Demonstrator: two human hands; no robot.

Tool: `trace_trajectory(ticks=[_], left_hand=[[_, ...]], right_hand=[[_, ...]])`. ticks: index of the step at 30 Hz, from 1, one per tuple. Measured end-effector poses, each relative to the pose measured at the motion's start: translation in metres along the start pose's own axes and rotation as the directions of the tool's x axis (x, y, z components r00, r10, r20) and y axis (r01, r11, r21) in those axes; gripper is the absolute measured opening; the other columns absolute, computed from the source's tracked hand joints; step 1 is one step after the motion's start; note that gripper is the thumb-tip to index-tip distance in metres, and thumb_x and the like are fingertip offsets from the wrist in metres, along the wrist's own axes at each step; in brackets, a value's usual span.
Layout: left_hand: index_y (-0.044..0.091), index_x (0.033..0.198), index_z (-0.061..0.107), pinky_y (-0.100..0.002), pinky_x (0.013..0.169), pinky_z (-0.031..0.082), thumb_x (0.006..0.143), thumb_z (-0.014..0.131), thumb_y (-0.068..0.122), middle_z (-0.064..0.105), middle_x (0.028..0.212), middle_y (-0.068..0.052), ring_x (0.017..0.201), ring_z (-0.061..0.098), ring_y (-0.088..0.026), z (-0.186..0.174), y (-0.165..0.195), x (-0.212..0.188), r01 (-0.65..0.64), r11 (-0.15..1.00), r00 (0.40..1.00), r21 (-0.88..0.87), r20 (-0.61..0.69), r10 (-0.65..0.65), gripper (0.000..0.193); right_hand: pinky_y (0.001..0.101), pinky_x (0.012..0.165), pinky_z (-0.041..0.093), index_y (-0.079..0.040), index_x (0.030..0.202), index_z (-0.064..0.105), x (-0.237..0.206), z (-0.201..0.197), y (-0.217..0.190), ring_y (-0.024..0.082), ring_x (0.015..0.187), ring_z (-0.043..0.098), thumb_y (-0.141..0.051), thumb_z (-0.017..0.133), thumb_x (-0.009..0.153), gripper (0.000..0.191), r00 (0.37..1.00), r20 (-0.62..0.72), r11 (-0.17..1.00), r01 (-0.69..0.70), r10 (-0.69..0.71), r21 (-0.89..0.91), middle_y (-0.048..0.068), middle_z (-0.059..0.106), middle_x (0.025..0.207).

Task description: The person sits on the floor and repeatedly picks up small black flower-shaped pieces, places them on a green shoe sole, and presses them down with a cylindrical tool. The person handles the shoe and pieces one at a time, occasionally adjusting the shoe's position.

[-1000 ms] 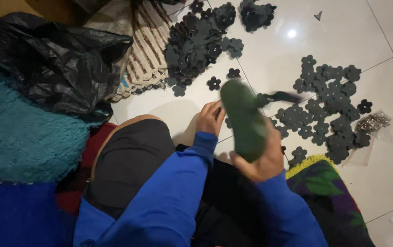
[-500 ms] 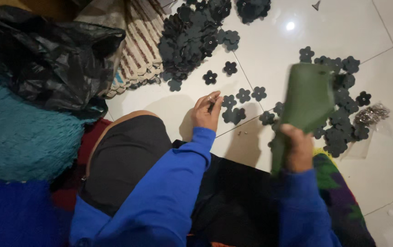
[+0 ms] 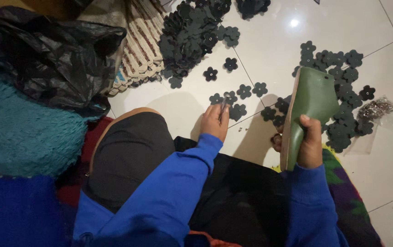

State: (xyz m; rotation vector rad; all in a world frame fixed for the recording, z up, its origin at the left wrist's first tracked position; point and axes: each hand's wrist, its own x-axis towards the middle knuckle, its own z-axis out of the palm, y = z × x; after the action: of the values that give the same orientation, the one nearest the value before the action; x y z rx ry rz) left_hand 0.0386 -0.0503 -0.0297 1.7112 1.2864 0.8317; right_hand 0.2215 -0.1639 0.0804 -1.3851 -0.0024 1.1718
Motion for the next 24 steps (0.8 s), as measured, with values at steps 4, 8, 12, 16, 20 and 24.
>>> trace_trajectory(ticks=[4,8,12,16,20,24], left_hand=[[0.008,0.109,0.07,-0.043,0.077,0.052,0.091,0.074,0.02,0.066,0.094,-0.014,0.087,0.065,-0.034,-0.002,0.0,-0.002,-0.102,0.992,0.994,0.08,0.038,0.099,0.022],[0.008,0.113,0.068,-0.045,0.079,0.052,0.078,0.081,0.022,0.067,0.096,-0.015,0.09,0.066,-0.036,-0.005,-0.001,-0.001,-0.175,0.98,0.983,0.097,0.073,0.169,0.04],[0.011,0.117,0.07,-0.044,0.079,0.053,0.081,0.08,0.02,0.067,0.096,-0.013,0.091,0.066,-0.035,-0.009,-0.005,0.0,-0.163,0.976,0.981,0.145,0.127,0.145,0.038],[0.012,0.115,0.071,-0.042,0.078,0.055,0.09,0.076,0.02,0.068,0.096,-0.011,0.089,0.067,-0.031,-0.014,-0.009,-0.003,-0.081,0.985,0.996,0.153,0.045,0.075,0.027],[0.006,0.116,0.069,-0.039,0.068,0.052,0.093,0.072,0.02,0.064,0.094,-0.013,0.079,0.063,-0.029,-0.009,-0.004,-0.004,0.069,0.998,0.998,0.015,-0.015,-0.069,0.027],[0.006,0.124,0.068,-0.031,0.082,0.054,0.101,0.061,0.014,0.069,0.104,-0.01,0.091,0.066,-0.019,0.005,0.003,0.005,-0.024,0.974,0.999,-0.226,-0.046,0.014,0.025]], right_hand=[[0.0375,0.051,0.046,-0.003,0.105,0.058,0.002,-0.003,0.001,0.025,0.061,0.057,-0.058,0.06,0.084,0.059,1.0,-0.009,1.0,-0.026,0.026,0.018,0.012,0.058,0.081],[0.0373,0.051,0.046,0.001,0.1,0.059,0.007,-0.006,0.004,0.025,0.059,0.057,-0.059,0.061,0.084,0.062,0.999,-0.008,0.999,-0.039,0.039,-0.003,0.012,0.057,0.079],[0.0391,0.051,0.047,0.0,0.101,0.06,0.009,-0.008,0.008,0.027,0.058,0.057,-0.059,0.062,0.084,0.061,1.0,-0.008,0.998,0.0,-0.001,-0.068,0.013,0.058,0.078],[0.0383,0.051,0.048,-0.001,0.101,0.06,0.012,-0.009,0.01,0.026,0.059,0.059,-0.059,0.063,0.083,0.061,0.999,0.01,0.999,-0.038,0.039,-0.029,0.012,0.06,0.078],[0.0384,0.051,0.048,0.0,0.102,0.06,0.013,-0.011,0.011,0.026,0.059,0.059,-0.059,0.063,0.084,0.061,0.999,0.043,0.999,-0.027,0.028,-0.023,0.013,0.06,0.077],[0.0389,0.051,0.047,-0.001,0.101,0.059,0.013,-0.009,0.012,0.027,0.056,0.056,-0.058,0.063,0.086,0.059,0.999,0.033,1.0,-0.029,0.029,0.012,0.014,0.059,0.076]])
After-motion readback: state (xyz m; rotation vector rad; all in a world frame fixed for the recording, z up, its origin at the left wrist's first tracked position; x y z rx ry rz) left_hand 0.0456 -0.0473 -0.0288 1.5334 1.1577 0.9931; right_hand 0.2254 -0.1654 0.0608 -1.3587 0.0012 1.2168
